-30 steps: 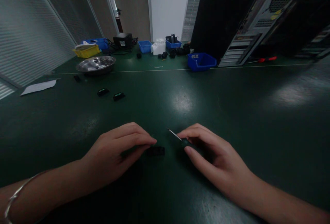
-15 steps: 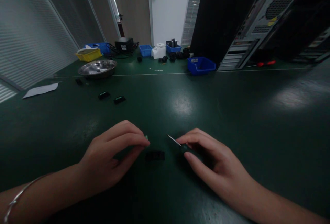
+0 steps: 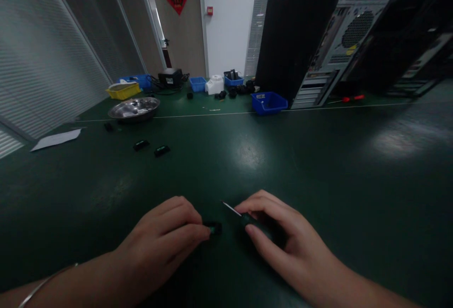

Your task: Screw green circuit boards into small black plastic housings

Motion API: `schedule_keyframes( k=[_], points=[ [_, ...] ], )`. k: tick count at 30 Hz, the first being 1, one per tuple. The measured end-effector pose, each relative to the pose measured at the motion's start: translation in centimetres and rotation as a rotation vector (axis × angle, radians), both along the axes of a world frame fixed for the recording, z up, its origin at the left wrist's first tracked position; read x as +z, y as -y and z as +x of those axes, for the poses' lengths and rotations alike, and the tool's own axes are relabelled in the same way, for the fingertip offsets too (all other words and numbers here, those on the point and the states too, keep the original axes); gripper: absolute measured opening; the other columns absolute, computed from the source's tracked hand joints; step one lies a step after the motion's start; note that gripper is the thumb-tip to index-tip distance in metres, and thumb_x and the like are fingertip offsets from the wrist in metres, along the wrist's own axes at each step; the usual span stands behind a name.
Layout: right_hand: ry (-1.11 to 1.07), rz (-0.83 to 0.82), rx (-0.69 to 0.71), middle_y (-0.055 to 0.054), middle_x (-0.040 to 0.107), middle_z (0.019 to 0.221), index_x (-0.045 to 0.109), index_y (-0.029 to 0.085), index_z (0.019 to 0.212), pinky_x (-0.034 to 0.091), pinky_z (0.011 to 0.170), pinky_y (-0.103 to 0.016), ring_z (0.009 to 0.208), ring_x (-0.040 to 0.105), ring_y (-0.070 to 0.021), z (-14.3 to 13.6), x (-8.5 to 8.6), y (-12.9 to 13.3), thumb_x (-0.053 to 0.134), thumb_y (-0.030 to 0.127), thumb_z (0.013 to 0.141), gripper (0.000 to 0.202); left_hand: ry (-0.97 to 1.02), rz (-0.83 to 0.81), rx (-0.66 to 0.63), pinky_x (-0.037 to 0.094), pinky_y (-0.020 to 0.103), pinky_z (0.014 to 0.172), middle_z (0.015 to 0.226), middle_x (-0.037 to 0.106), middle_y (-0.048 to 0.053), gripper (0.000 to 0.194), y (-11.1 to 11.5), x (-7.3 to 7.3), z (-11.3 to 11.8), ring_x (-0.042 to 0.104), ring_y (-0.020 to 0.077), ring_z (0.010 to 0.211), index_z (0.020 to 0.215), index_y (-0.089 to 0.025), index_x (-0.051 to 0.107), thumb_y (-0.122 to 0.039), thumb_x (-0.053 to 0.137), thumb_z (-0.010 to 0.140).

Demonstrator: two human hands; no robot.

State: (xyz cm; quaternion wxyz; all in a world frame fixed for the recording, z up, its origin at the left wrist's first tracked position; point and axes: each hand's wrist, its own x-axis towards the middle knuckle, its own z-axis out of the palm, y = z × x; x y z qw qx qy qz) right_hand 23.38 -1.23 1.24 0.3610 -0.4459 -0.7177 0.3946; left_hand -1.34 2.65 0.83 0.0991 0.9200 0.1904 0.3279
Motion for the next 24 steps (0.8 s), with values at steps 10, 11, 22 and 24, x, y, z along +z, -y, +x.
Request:
schedule_keyframes(
  k=[10, 11, 22, 24],
  points=[
    [-0.007, 0.017, 0.003, -0.003, 0.065, 0.098, 0.064, 0.023, 0.106, 0.050, 0.078, -0.030, 0.090, 0.062, -0.0178, 0.1, 0.0, 0.0, 0.054, 0.013, 0.092, 0.020, -0.172, 0.149, -0.027, 0.055, 0.025, 0.079, 0.091, 0.069, 0.009, 0.035, 0.5, 1.5, -0.4, 0.064, 0.0168, 0.085, 0.108, -0.010, 0.066, -0.012, 0.031, 0.106],
    [-0.005, 0.018, 0.000, -0.003, 0.065, 0.098, 0.065, 0.023, 0.106, 0.051, 0.078, -0.030, 0.090, 0.063, -0.0180, 0.0, 0.0, 0.0, 0.054, 0.013, 0.091, 0.020, -0.170, 0.175, -0.026, 0.055, 0.026, 0.079, 0.090, 0.070, 0.009, 0.037, 0.6, 1.7, -0.3, 0.064, 0.0170, 0.084, 0.107, -0.010, 0.067, -0.012, 0.030, 0.106],
    [0.047, 0.064, 0.009, -0.005, 0.066, 0.096, 0.065, 0.022, 0.104, 0.053, 0.076, -0.031, 0.087, 0.064, -0.0190, 0.1, -0.2, -0.2, 0.054, 0.015, 0.089, 0.019, -0.126, 0.320, 0.045, 0.054, 0.025, 0.075, 0.081, 0.072, 0.006, 0.041, 0.7, 2.5, 0.4, 0.065, 0.0162, 0.074, 0.098, -0.012, 0.067, -0.012, 0.027, 0.106],
    [0.053, 0.070, 0.013, -0.005, 0.066, 0.095, 0.065, 0.022, 0.103, 0.054, 0.074, -0.030, 0.085, 0.065, -0.0189, 0.0, -0.1, -0.3, 0.054, 0.016, 0.089, 0.019, -0.117, 0.301, 0.043, 0.054, 0.026, 0.074, 0.080, 0.071, 0.006, 0.038, 0.6, 2.0, 0.1, 0.064, 0.0167, 0.074, 0.098, -0.012, 0.068, -0.012, 0.030, 0.106]
  ],
)
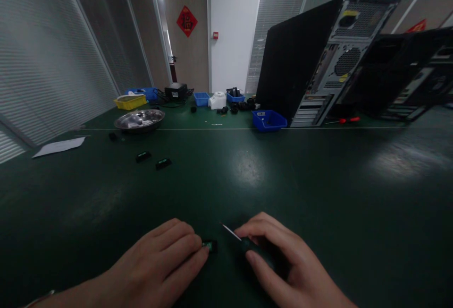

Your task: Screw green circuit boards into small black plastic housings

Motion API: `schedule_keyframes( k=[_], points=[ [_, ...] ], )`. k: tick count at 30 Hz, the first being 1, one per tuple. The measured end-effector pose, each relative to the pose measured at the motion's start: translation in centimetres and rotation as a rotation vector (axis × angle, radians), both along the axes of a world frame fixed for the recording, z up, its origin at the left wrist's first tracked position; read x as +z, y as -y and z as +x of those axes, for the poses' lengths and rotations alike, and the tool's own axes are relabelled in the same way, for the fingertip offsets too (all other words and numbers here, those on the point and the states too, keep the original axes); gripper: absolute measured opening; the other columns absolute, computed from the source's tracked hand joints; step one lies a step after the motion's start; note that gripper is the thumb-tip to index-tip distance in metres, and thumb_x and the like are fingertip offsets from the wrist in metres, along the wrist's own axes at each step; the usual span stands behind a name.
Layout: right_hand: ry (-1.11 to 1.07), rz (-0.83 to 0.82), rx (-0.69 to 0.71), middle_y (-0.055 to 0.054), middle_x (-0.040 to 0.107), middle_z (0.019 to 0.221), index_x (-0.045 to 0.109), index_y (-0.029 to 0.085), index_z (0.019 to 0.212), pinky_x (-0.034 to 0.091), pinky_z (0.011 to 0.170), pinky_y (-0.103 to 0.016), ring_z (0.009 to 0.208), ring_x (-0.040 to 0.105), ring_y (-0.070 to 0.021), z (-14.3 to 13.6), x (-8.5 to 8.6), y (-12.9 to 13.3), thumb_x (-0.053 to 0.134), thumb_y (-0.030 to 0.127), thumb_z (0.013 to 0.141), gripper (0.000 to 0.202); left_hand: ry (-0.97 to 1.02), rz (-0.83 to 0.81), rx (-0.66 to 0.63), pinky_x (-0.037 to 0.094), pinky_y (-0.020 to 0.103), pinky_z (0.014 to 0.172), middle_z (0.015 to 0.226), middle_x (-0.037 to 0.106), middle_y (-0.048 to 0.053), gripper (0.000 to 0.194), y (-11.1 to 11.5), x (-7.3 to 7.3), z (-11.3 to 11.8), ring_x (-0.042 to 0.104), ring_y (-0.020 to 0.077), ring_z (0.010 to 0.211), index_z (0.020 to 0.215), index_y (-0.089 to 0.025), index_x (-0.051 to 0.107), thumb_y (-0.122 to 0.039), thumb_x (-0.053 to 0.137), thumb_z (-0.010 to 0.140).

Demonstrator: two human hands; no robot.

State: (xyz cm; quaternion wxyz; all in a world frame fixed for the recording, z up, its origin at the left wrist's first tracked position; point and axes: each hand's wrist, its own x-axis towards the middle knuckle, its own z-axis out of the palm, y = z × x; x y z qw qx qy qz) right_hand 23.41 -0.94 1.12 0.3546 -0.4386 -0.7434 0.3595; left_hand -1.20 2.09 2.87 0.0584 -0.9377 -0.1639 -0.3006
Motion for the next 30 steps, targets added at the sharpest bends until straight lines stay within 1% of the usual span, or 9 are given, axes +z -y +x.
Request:
schedule_keyframes(
  k=[3, 6, 10, 14, 17, 20, 24, 26, 30],
  points=[
    [0.008, 0.013, -0.003, -0.005, 0.066, 0.093, 0.065, 0.022, 0.102, 0.054, 0.073, -0.029, 0.083, 0.066, -0.0185, 0.0, 0.0, -0.1, 0.053, 0.014, 0.088, 0.020, 0.022, -0.090, 0.027, 0.054, 0.027, 0.074, 0.082, 0.070, 0.005, 0.028, -0.2, -1.1, -0.3, 0.062, 0.0169, 0.075, 0.099, -0.014, 0.067, -0.012, 0.039, 0.103],
    [0.018, 0.014, -0.005, -0.005, 0.067, 0.093, 0.065, 0.022, 0.103, 0.054, 0.073, -0.029, 0.084, 0.066, -0.0184, 0.1, -0.2, -0.1, 0.054, 0.013, 0.087, 0.021, 0.044, -0.244, 0.068, 0.055, 0.027, 0.076, 0.091, 0.069, 0.005, 0.014, -0.5, -1.9, -0.6, 0.062, 0.0176, 0.081, 0.103, -0.016, 0.064, -0.010, 0.054, 0.094],
    [0.030, -0.010, 0.004, -0.004, 0.067, 0.095, 0.065, 0.024, 0.102, 0.054, 0.075, -0.028, 0.086, 0.066, -0.0178, 0.3, -0.4, -0.2, 0.055, 0.013, 0.088, 0.020, 0.009, -0.507, 0.153, 0.056, 0.025, 0.074, 0.098, 0.067, 0.002, 0.029, -0.9, -2.2, -0.8, 0.064, 0.0165, 0.084, 0.107, -0.022, 0.058, -0.007, 0.062, 0.083],
    [0.034, 0.011, 0.020, -0.004, 0.066, 0.093, 0.063, 0.024, 0.100, 0.054, 0.074, -0.028, 0.084, 0.066, -0.0177, 0.4, -0.5, -0.2, 0.053, 0.012, 0.088, 0.020, -0.044, -0.656, 0.147, 0.053, 0.021, 0.065, 0.088, 0.067, -0.001, 0.023, -0.8, -1.7, -0.6, 0.063, 0.0141, 0.075, 0.097, -0.023, 0.059, -0.007, 0.062, 0.080],
    [0.046, 0.040, 0.003, -0.003, 0.063, 0.094, 0.059, 0.024, 0.103, 0.053, 0.073, -0.027, 0.084, 0.064, -0.0173, 0.2, -0.8, 0.1, 0.051, 0.009, 0.087, 0.023, -0.005, -0.717, 0.115, 0.050, 0.019, 0.064, 0.084, 0.066, -0.002, 0.020, -0.3, -1.5, -0.3, 0.062, 0.0129, 0.073, 0.092, -0.022, 0.059, -0.010, 0.069, 0.079],
    [0.050, 0.031, -0.020, -0.003, 0.059, 0.092, 0.056, 0.023, 0.102, 0.052, 0.067, -0.025, 0.078, 0.061, -0.0165, -0.1, -1.3, 0.5, 0.051, 0.006, 0.083, 0.026, 0.046, -0.754, 0.070, 0.049, 0.019, 0.066, 0.084, 0.066, -0.002, 0.018, 0.3, -1.7, 0.2, 0.061, 0.0124, 0.073, 0.093, -0.022, 0.057, -0.016, 0.070, 0.082],
    [0.054, 0.038, 0.116, -0.004, 0.063, 0.087, 0.060, 0.021, 0.098, 0.050, 0.065, -0.025, 0.076, 0.063, -0.0172, -0.5, -1.4, 0.4, 0.060, 0.013, 0.083, 0.017, 0.042, -0.754, 0.025, 0.047, 0.019, 0.063, 0.083, 0.066, -0.001, 0.012, 0.9, -2.0, 0.5, 0.060, 0.0124, 0.071, 0.092, -0.021, 0.056, -0.019, 0.067, 0.087],
    [0.048, 0.046, 0.150, -0.005, 0.066, 0.086, 0.062, 0.021, 0.095, 0.049, 0.066, -0.025, 0.076, 0.065, -0.0174, -0.7, -1.3, 0.2, 0.062, 0.018, 0.084, 0.011, 0.032, -0.756, 0.023, 0.046, 0.018, 0.061, 0.084, 0.067, -0.002, 0.016, 1.1, -2.0, 0.6, 0.060, 0.0120, 0.070, 0.092, -0.021, 0.055, -0.017, 0.069, 0.085],
    [0.106, 0.001, 0.173, -0.005, 0.067, 0.085, 0.064, 0.020, 0.090, 0.049, 0.065, -0.025, 0.076, 0.065, -0.0175, -0.8, -1.1, 0.1, 0.064, 0.020, 0.084, 0.006, 0.026, -0.737, 0.020, 0.046, 0.018, 0.063, 0.086, 0.067, -0.004, 0.027, 1.6, -2.0, 0.7, 0.060, 0.0115, 0.072, 0.092, -0.022, 0.055, -0.010, 0.075, 0.079]
  ],
)
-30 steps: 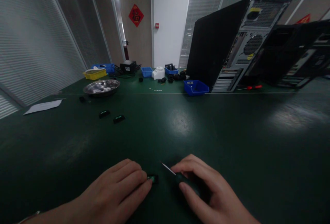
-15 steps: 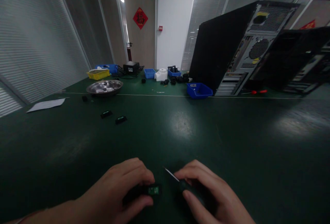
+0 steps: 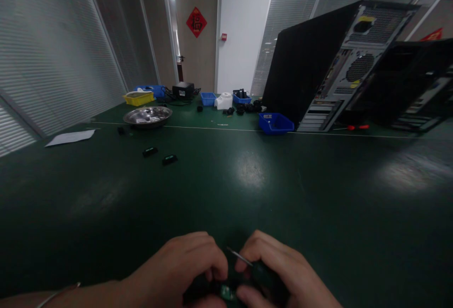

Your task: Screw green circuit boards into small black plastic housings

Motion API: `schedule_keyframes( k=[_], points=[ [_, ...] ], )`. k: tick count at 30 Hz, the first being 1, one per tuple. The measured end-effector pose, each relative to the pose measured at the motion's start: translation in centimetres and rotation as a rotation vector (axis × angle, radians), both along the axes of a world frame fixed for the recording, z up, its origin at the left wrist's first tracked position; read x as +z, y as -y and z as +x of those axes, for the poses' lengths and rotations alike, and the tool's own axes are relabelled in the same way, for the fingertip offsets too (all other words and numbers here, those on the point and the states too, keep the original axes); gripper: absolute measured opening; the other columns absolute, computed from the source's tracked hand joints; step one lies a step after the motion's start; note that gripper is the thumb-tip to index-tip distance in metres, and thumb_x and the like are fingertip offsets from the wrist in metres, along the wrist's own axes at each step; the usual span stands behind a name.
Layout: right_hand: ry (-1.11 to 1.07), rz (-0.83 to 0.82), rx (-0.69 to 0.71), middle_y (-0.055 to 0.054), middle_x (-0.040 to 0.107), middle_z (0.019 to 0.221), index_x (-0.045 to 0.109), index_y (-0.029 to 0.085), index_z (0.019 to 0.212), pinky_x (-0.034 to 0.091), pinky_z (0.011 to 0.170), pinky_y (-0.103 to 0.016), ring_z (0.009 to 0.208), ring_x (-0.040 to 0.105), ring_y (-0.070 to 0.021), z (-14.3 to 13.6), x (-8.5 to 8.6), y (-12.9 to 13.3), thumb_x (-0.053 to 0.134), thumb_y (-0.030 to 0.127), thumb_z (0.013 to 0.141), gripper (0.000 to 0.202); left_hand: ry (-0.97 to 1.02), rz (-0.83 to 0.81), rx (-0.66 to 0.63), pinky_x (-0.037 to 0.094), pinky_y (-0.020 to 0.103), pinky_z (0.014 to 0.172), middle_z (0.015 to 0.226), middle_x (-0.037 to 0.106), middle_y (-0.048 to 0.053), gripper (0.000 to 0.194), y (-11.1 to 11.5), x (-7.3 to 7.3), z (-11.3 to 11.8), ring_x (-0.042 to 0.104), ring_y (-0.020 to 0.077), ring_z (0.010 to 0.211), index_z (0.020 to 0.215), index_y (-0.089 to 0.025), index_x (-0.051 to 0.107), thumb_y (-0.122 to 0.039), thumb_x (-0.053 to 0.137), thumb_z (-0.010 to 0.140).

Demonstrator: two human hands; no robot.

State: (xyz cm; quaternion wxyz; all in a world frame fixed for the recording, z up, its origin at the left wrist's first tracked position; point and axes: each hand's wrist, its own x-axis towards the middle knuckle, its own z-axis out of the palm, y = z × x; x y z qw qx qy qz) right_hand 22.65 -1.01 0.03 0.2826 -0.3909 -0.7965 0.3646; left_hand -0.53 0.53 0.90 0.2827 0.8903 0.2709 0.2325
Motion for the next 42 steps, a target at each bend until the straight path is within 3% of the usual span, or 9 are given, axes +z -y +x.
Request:
schedule_keyframes(
  k=[6, 16, 26, 30, 38, 42],
  points=[
    [0.057, -0.006, 0.007, -0.004, 0.067, 0.084, 0.064, 0.020, 0.087, 0.048, 0.065, -0.024, 0.077, 0.065, -0.0170, -0.1, -0.1, 0.3, 0.067, 0.021, 0.082, 0.006, 0.002, 0.019, -0.001, 0.045, 0.019, 0.063, 0.085, 0.066, -0.005, 0.035, 0.2, -0.3, 0.3, 0.059, 0.0111, 0.072, 0.091, -0.021, 0.055, -0.005, 0.080, 0.073],
    [0.053, 0.000, -0.013, -0.006, 0.069, 0.086, 0.066, 0.019, 0.090, 0.052, 0.067, -0.026, 0.078, 0.067, -0.0181, -0.3, 0.0, 0.6, 0.061, 0.010, 0.080, 0.015, 0.016, 0.031, -0.016, 0.043, 0.019, 0.062, 0.084, 0.066, -0.004, 0.034, 0.1, -0.7, 0.5, 0.059, 0.0110, 0.071, 0.089, -0.020, 0.055, -0.005, 0.080, 0.072],
    [-0.014, 0.066, -0.071, -0.005, 0.072, 0.086, 0.066, 0.020, 0.095, 0.055, 0.070, -0.026, 0.078, 0.070, -0.0174, 0.0, 0.3, 0.7, 0.057, 0.010, 0.085, 0.017, 0.038, 0.157, -0.061, 0.047, 0.018, 0.063, 0.085, 0.066, -0.001, 0.013, -0.2, -0.9, -0.1, 0.062, 0.0108, 0.074, 0.080, -0.019, 0.061, -0.015, 0.072, 0.086],
    [-0.015, 0.075, -0.081, -0.003, 0.074, 0.086, 0.067, 0.022, 0.096, 0.055, 0.071, -0.024, 0.079, 0.071, -0.0165, 0.1, 0.3, 0.9, 0.059, 0.009, 0.084, 0.019, -0.004, 0.201, -0.019, 0.045, 0.020, 0.062, 0.082, 0.065, 0.000, 0.011, -2.3, -1.3, -0.9, 0.061, 0.0118, 0.073, 0.078, -0.017, 0.062, -0.014, 0.068, 0.087],
    [-0.003, 0.099, -0.134, -0.001, 0.076, 0.088, 0.068, 0.025, 0.097, 0.056, 0.072, -0.022, 0.081, 0.073, -0.0173, 0.2, 0.1, 1.0, 0.062, 0.015, 0.086, 0.017, -0.099, 0.235, 0.347, 0.050, 0.030, 0.075, 0.088, 0.066, 0.004, 0.011, -10.0, -0.8, -5.1, 0.061, 0.0177, 0.080, 0.087, -0.016, 0.067, -0.019, 0.058, 0.092],
    [-0.004, 0.081, -0.163, -0.003, 0.076, 0.092, 0.068, 0.024, 0.099, 0.056, 0.072, -0.024, 0.085, 0.072, -0.0194, 0.1, 0.5, 1.3, 0.059, 0.020, 0.089, 0.014, -0.120, 0.252, 0.439, 0.053, 0.035, 0.078, 0.096, 0.067, 0.007, 0.014, -11.4, -0.6, -5.9, 0.063, 0.0207, 0.085, 0.098, -0.015, 0.068, -0.021, 0.056, 0.092]
  ],
)
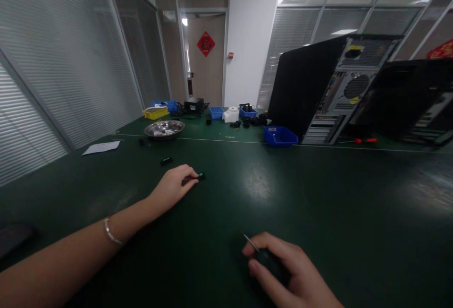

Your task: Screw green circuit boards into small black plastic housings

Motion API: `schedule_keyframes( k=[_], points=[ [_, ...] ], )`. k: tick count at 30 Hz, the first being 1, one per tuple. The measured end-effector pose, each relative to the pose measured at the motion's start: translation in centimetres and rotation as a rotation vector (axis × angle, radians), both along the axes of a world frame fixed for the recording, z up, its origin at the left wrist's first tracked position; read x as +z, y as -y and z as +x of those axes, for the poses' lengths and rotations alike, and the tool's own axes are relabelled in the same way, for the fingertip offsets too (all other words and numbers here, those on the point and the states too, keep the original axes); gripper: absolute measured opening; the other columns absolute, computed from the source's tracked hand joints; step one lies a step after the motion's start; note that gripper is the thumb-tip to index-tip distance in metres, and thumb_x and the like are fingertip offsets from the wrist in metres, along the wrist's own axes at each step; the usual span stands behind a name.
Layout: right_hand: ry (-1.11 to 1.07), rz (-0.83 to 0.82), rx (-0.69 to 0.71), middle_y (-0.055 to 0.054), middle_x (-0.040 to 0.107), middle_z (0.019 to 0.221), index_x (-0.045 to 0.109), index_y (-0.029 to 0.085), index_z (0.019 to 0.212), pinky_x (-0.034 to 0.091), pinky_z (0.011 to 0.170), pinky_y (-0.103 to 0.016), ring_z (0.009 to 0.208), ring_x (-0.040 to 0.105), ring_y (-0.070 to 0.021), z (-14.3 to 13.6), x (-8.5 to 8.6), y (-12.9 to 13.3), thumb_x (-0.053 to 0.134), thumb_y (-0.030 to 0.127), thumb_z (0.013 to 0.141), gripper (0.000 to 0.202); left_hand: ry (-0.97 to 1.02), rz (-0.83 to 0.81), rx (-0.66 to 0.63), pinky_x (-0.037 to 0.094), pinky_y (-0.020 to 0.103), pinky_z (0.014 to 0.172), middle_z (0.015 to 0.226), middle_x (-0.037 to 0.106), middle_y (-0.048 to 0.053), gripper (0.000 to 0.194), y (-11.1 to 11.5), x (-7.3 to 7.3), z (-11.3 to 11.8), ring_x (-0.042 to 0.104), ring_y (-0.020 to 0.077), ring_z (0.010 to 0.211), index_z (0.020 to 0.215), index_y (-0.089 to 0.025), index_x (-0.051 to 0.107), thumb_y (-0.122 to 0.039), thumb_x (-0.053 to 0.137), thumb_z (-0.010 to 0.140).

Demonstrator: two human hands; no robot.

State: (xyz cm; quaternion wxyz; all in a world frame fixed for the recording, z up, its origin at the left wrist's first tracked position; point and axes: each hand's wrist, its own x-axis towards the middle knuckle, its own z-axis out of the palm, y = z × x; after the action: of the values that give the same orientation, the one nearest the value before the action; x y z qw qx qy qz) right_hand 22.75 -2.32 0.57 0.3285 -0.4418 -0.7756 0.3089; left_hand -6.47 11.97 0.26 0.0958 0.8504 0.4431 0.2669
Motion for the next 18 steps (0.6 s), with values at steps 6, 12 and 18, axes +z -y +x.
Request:
schedule_keyframes(
  k=[6, 12, 18],
  points=[
    [-0.015, -0.074, 0.008, -0.003, 0.072, 0.088, 0.068, 0.021, 0.099, 0.052, 0.072, -0.025, 0.079, 0.068, -0.0173, -0.4, 1.4, 0.8, 0.056, 0.025, 0.093, 0.014, -0.024, 0.011, -0.018, 0.048, 0.042, 0.100, 0.121, 0.064, 0.008, 0.037, 1.0, 0.1, 0.4, 0.060, 0.0228, 0.111, 0.131, -0.020, 0.057, -0.018, 0.054, 0.095],
    [-0.033, -0.030, 0.021, -0.002, 0.069, 0.084, 0.068, 0.019, 0.098, 0.049, 0.069, -0.025, 0.075, 0.064, -0.0159, -0.3, 1.6, 1.6, 0.057, 0.022, 0.092, 0.013, 0.016, 0.114, 0.111, 0.050, 0.049, 0.095, 0.125, 0.059, 0.011, 0.034, 1.2, 0.6, -0.9, 0.059, 0.0267, 0.112, 0.131, -0.015, 0.052, -0.025, 0.055, 0.099],
    [-0.026, 0.019, 0.044, -0.002, 0.069, 0.084, 0.067, 0.017, 0.101, 0.048, 0.069, -0.026, 0.075, 0.064, -0.0164, -0.3, 1.3, 2.3, 0.057, 0.019, 0.092, 0.014, -0.013, 0.072, 0.145, 0.055, 0.045, 0.087, 0.120, 0.061, 0.010, 0.028, -0.3, -0.1, -3.6, 0.063, 0.0247, 0.103, 0.120, -0.014, 0.059, -0.029, 0.060, 0.097]
  ],
)
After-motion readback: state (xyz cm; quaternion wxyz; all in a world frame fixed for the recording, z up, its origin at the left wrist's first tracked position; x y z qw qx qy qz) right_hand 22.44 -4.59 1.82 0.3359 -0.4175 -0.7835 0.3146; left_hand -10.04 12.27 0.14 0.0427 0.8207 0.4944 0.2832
